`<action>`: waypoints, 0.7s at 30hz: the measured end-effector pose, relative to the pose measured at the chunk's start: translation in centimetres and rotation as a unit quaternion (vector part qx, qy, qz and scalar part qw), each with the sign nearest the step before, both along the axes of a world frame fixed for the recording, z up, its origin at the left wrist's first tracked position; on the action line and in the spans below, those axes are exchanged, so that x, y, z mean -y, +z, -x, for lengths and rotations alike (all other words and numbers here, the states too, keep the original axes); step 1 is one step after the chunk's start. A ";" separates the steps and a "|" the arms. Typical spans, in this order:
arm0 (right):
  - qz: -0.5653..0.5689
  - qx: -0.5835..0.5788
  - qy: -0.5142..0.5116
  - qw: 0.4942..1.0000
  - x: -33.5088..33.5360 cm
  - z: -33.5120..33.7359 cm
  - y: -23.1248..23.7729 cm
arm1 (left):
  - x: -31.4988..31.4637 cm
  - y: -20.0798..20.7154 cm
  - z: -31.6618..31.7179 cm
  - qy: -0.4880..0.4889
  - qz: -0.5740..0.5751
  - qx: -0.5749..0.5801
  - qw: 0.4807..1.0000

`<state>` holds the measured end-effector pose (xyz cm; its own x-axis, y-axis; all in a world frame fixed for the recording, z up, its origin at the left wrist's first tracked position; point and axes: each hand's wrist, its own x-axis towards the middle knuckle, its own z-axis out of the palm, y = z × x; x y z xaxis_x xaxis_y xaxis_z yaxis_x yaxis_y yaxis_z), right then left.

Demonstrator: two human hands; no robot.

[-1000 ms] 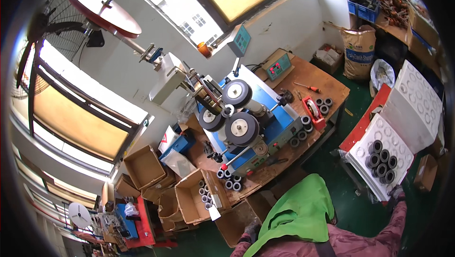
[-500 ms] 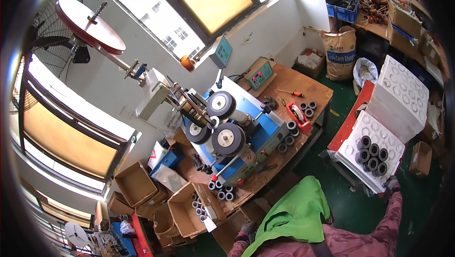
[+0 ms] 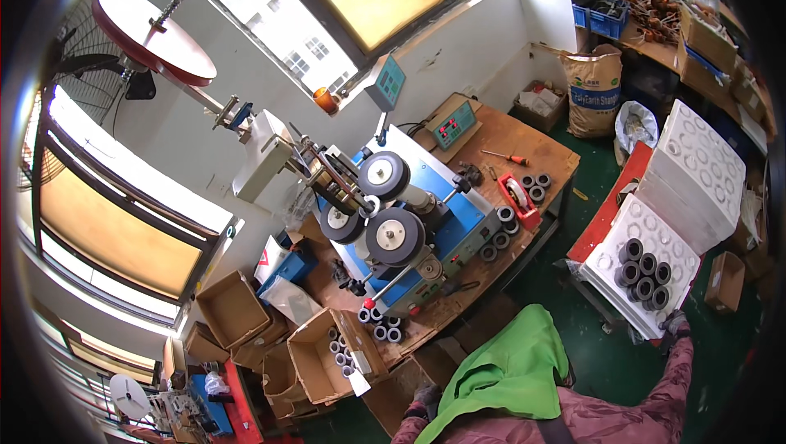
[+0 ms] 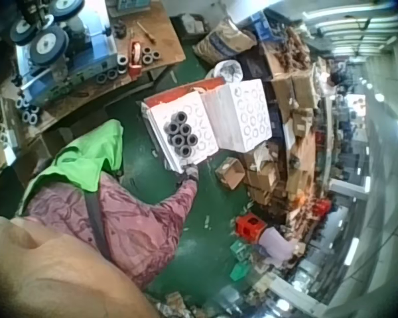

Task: Operating a machine to apply tape or coating to the edges of metal cylinders and organizing the finished parts into boxes.

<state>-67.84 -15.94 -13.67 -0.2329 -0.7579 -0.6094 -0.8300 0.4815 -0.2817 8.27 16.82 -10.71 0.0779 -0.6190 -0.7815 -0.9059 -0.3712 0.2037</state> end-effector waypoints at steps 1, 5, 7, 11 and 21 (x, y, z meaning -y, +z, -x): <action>0.000 0.004 0.005 1.000 0.3 -0.6 0.3 | -1.0 -0.5 -0.2 0.017 0.042 -0.005 0.999; 0.020 -0.039 0.047 0.998 0.2 -0.2 0.0 | -0.7 -1.1 0.2 -0.001 0.072 0.023 0.997; 0.033 -0.024 0.049 0.998 -0.3 0.0 -0.8 | -0.1 -0.4 0.0 -0.001 0.050 0.020 0.999; -0.014 0.145 -0.125 0.981 -0.4 -3.8 4.5 | -1.3 -1.0 -1.3 0.075 0.102 0.033 0.991; 0.080 0.069 -0.136 0.985 -4.0 -1.2 3.2 | 4.4 3.1 2.5 0.029 0.068 -0.022 0.997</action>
